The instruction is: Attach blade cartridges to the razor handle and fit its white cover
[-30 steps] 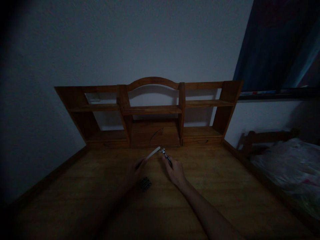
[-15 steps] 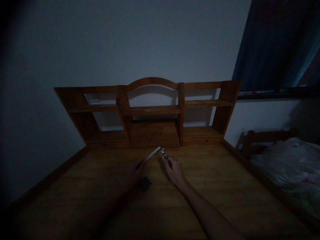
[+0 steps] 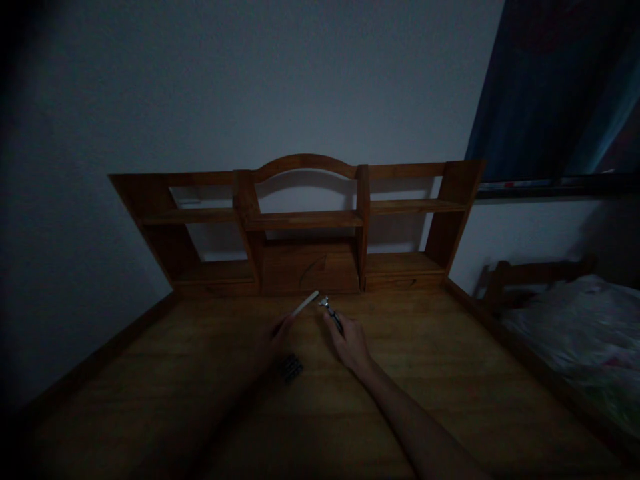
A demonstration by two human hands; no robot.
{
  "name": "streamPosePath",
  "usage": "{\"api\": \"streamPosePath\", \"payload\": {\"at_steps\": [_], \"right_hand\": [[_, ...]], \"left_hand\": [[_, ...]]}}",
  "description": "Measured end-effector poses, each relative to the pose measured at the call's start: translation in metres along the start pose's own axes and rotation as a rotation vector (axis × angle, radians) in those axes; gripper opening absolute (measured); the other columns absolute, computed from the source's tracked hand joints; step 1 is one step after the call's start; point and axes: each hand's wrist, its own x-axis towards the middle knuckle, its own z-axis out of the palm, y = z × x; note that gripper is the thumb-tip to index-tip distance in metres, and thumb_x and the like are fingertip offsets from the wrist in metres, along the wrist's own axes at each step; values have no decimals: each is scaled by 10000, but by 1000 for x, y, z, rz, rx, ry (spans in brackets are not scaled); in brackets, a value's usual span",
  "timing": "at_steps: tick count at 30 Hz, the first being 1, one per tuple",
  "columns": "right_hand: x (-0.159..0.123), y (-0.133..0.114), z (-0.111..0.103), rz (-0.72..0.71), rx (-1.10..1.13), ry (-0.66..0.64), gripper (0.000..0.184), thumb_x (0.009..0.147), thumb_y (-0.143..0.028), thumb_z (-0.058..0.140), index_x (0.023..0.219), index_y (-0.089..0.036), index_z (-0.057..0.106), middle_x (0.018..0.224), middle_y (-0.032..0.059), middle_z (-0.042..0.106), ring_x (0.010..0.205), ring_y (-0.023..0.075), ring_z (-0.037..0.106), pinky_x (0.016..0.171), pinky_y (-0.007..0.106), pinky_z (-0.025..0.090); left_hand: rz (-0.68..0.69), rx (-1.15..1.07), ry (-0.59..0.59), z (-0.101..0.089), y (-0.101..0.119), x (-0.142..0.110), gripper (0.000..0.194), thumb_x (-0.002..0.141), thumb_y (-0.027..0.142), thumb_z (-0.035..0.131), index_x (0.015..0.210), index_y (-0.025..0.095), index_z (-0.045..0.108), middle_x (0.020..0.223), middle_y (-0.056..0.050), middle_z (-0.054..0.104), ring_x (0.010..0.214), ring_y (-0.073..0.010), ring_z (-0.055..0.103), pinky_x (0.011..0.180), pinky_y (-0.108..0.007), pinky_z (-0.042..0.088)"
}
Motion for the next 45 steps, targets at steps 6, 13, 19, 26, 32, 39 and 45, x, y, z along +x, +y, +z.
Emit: {"api": "streamPosePath", "payload": {"at_steps": [6, 13, 19, 26, 32, 39, 45], "right_hand": [[0, -3, -1, -8, -8, 8, 418, 936, -468, 400, 931, -159, 682, 728, 36, 669, 673, 198, 624, 632, 256, 428], [0, -4, -2, -13, -6, 8, 400, 938, -457, 406, 894, -162, 672, 741, 35, 667, 667, 186, 615, 626, 248, 416], [0, -2, -1, -8, -29, 6, 428, 939, -475, 394, 906, -150, 671, 702, 27, 649, 627, 174, 595, 592, 241, 399], [0, -3, -2, -1, -33, 7, 453, 940, -487, 386, 933, -142, 679, 682, 33, 647, 622, 178, 594, 590, 247, 396], [1, 0, -1, 3, -24, 5, 432, 941, -475, 401, 912, -144, 678, 711, 33, 655, 639, 178, 601, 595, 244, 388], [0, -3, -4, -6, -15, -4, 405, 943, -457, 410, 929, -149, 673, 705, 21, 644, 648, 178, 601, 591, 239, 380], [-1, -2, -3, -10, 1, 6, 408, 938, -462, 418, 890, -144, 670, 711, 19, 644, 635, 166, 583, 591, 235, 382]], "left_hand": [[21, -19, -44, 0, 2, -2, 429, 881, 495, 465, 1084, 185, 682, 1091, -58, 700, 1027, -260, 630, 941, -407, 468], [20, -44, -34, -1, 7, -2, 420, 883, 503, 462, 1068, 204, 692, 1086, -49, 703, 1019, -246, 638, 936, -385, 472], [-9, -12, -14, -3, 4, 0, 433, 881, 507, 462, 1077, 193, 686, 1070, -53, 707, 1006, -255, 638, 913, -392, 481], [12, -1, -28, -2, 2, -2, 428, 879, 496, 468, 1065, 182, 690, 1068, -61, 706, 987, -249, 642, 899, -376, 490], [0, 10, -81, 0, 7, -1, 439, 892, 498, 435, 1093, 192, 678, 1084, -28, 704, 1013, -238, 634, 923, -365, 474], [26, 7, -41, 1, 2, -3, 414, 901, 475, 440, 1092, 193, 675, 1107, -44, 694, 1034, -232, 626, 957, -369, 453], [34, 45, -46, 1, 4, -3, 406, 891, 484, 455, 1076, 203, 682, 1101, -35, 698, 1026, -229, 631, 939, -357, 470]]}}
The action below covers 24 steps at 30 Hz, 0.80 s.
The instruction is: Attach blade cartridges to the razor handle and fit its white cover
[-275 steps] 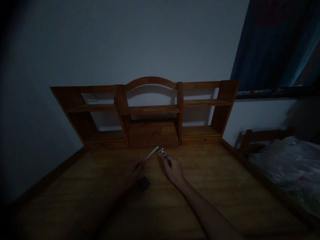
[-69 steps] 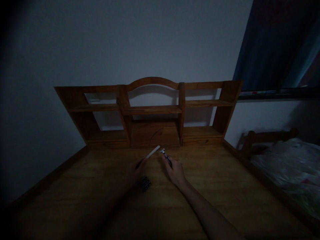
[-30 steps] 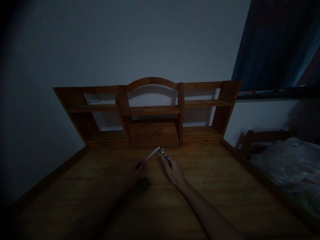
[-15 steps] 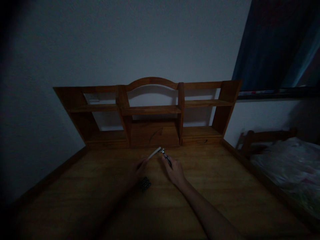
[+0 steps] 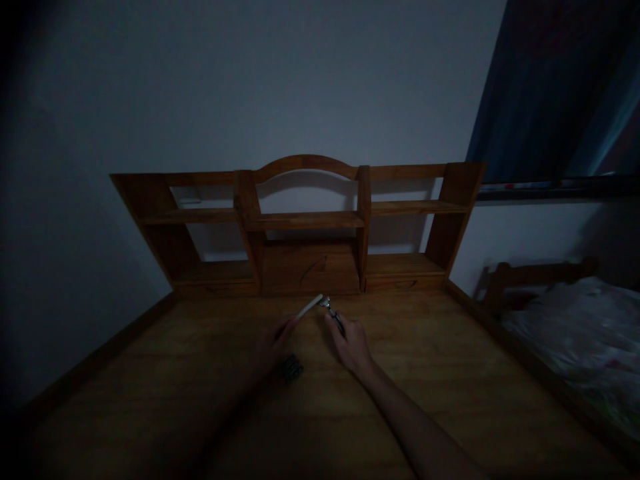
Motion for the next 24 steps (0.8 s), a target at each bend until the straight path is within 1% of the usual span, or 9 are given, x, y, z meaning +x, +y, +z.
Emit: {"api": "streamPosePath", "payload": {"at_steps": [3, 7, 11, 14, 17, 19, 21, 24], "right_hand": [[0, 1, 1, -8, 17, 13, 409, 938, -458, 418, 942, -144, 679, 716, 22, 648, 656, 177, 593, 599, 238, 390], [0, 1, 1, -21, 46, 16, 417, 946, -448, 402, 1038, -147, 676, 771, 36, 673, 725, 202, 621, 643, 251, 413], [0, 1, 0, -9, 50, -3, 419, 943, -457, 406, 1041, -151, 676, 770, 37, 672, 711, 200, 618, 650, 257, 416], [0, 1, 1, -15, 69, -18, 418, 940, -462, 407, 1025, -154, 676, 772, 37, 666, 704, 196, 607, 632, 253, 407], [-1, 3, 1, -28, 84, -19, 460, 944, -483, 372, 954, -143, 681, 731, 42, 645, 666, 188, 576, 604, 255, 393], [-1, 5, 1, -30, 80, -24, 518, 945, -509, 332, 837, -139, 677, 647, 37, 601, 600, 176, 531, 565, 256, 371], [-1, 7, 1, -21, 77, -23, 562, 943, -532, 302, 719, -147, 646, 572, 24, 539, 546, 162, 477, 526, 256, 340], [-1, 8, 1, -3, 88, -7, 579, 947, -537, 277, 636, -159, 586, 539, 4, 478, 522, 144, 434, 513, 254, 311]], "left_hand": [[-1, -12, 14, 0, 0, 1, 411, 902, 479, 437, 1086, 199, 676, 1084, -39, 703, 1010, -227, 635, 931, -357, 473], [1, -14, 59, -1, -1, 0, 418, 904, 480, 434, 1102, 195, 668, 1104, -42, 695, 1030, -227, 629, 944, -360, 465], [17, 4, 26, -1, -2, -2, 411, 900, 477, 445, 1112, 202, 664, 1114, -38, 691, 1035, -229, 626, 958, -374, 457], [20, 7, 22, 0, -3, -2, 405, 898, 470, 453, 1108, 198, 667, 1119, -43, 689, 1047, -232, 621, 963, -377, 456], [43, 2, 14, 1, -3, -1, 395, 908, 461, 440, 1095, 203, 673, 1113, -42, 693, 1038, -229, 628, 949, -366, 468], [51, 10, 2, 0, -3, 0, 387, 912, 458, 437, 1104, 216, 669, 1114, -38, 693, 1039, -227, 629, 947, -366, 468], [46, 16, -4, -1, -3, 0, 384, 916, 455, 430, 1116, 225, 663, 1123, -33, 689, 1050, -223, 625, 954, -367, 464], [36, 26, -16, -2, -2, 0, 385, 919, 451, 427, 1138, 231, 653, 1138, -25, 682, 1065, -221, 619, 969, -368, 453]]}}
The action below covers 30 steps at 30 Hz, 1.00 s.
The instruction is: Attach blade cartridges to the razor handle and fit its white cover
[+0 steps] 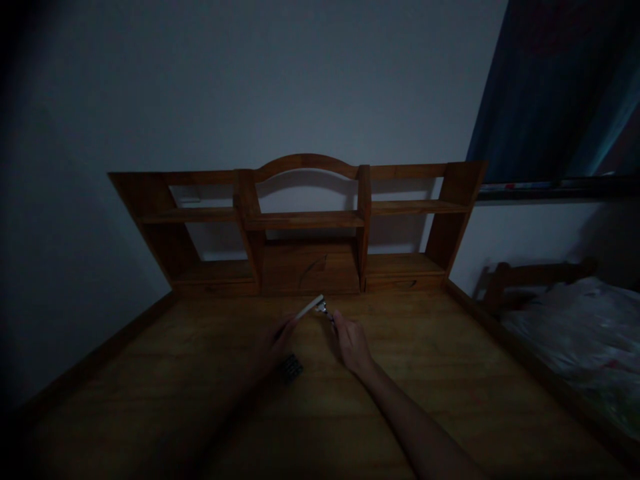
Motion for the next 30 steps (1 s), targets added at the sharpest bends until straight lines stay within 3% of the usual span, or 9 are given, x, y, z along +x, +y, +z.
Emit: {"api": "streamPosePath", "payload": {"at_steps": [5, 10, 18, 24, 30], "right_hand": [[0, -4, 1, -29, 26, -2, 497, 959, -481, 320, 685, -153, 575, 614, -5, 514, 585, 139, 476, 566, 242, 328], [2, -6, 0, -46, -14, 5, 399, 939, -453, 406, 780, -151, 612, 696, 12, 584, 646, 154, 532, 628, 245, 372], [2, -5, 3, 14, 92, 14, 449, 936, -482, 391, 834, -142, 665, 789, 41, 652, 748, 191, 581, 695, 261, 423], [4, 0, 6, 54, 128, 65, 454, 927, -495, 404, 836, -139, 671, 771, 32, 633, 765, 187, 571, 696, 252, 416], [4, -4, 2, 21, 95, 8, 477, 930, -495, 381, 729, -137, 623, 655, 1, 523, 647, 150, 483, 599, 233, 357]], "left_hand": [[3, 2, 35, 2, 1, 0, 377, 903, 455, 454, 1088, 218, 681, 1101, -31, 697, 1018, -221, 640, 939, -352, 471], [-3, -15, -4, 3, 1, 1, 392, 905, 460, 441, 1107, 217, 672, 1120, -28, 691, 1037, -225, 630, 951, -356, 467], [-24, -36, -10, 3, 0, 1, 404, 888, 487, 457, 1092, 217, 677, 1089, -21, 701, 1022, -228, 631, 942, -359, 474], [-34, -58, -17, 1, 7, -1, 405, 894, 482, 448, 1085, 214, 685, 1066, -19, 708, 990, -225, 646, 920, -353, 483], [-5, -69, -17, 0, 8, -1, 401, 894, 475, 449, 1096, 216, 679, 1082, -22, 702, 996, -224, 641, 935, -370, 479]]}}
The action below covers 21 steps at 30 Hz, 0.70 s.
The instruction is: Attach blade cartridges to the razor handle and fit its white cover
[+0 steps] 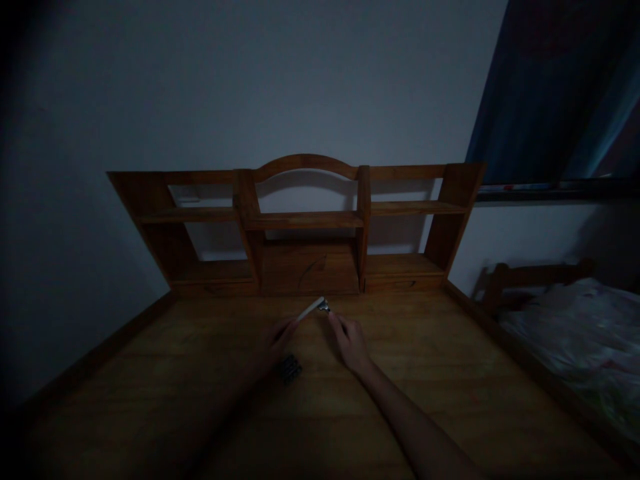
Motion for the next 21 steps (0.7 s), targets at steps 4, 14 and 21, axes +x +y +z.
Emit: {"api": "streamPosePath", "payload": {"at_steps": [4, 14, 21], "right_hand": [[-2, 0, 0, -15, 16, -52, 429, 911, -478, 426, 663, -151, 550, 624, -14, 439, 601, 126, 415, 550, 226, 318], [3, 22, 10, 53, -14, 3, 400, 824, -439, 510, 538, -178, 408, 548, -44, 275, 510, 86, 269, 466, 221, 212], [1, 16, 8, 36, -54, 18, 371, 854, -406, 473, 583, -157, 512, 540, -28, 386, 510, 106, 370, 478, 220, 259]], "left_hand": [[-15, -3, 2, 1, -4, 1, 409, 889, 485, 449, 1082, 211, 682, 1093, -34, 699, 1025, -230, 631, 956, -382, 468], [-5, 32, 2, 0, -7, 2, 412, 883, 488, 462, 1100, 213, 678, 1081, -26, 705, 1020, -233, 634, 940, -378, 475], [-15, 36, -26, 0, -6, 0, 415, 892, 484, 455, 1112, 206, 672, 1117, -44, 691, 1041, -241, 626, 956, -384, 466]]}}
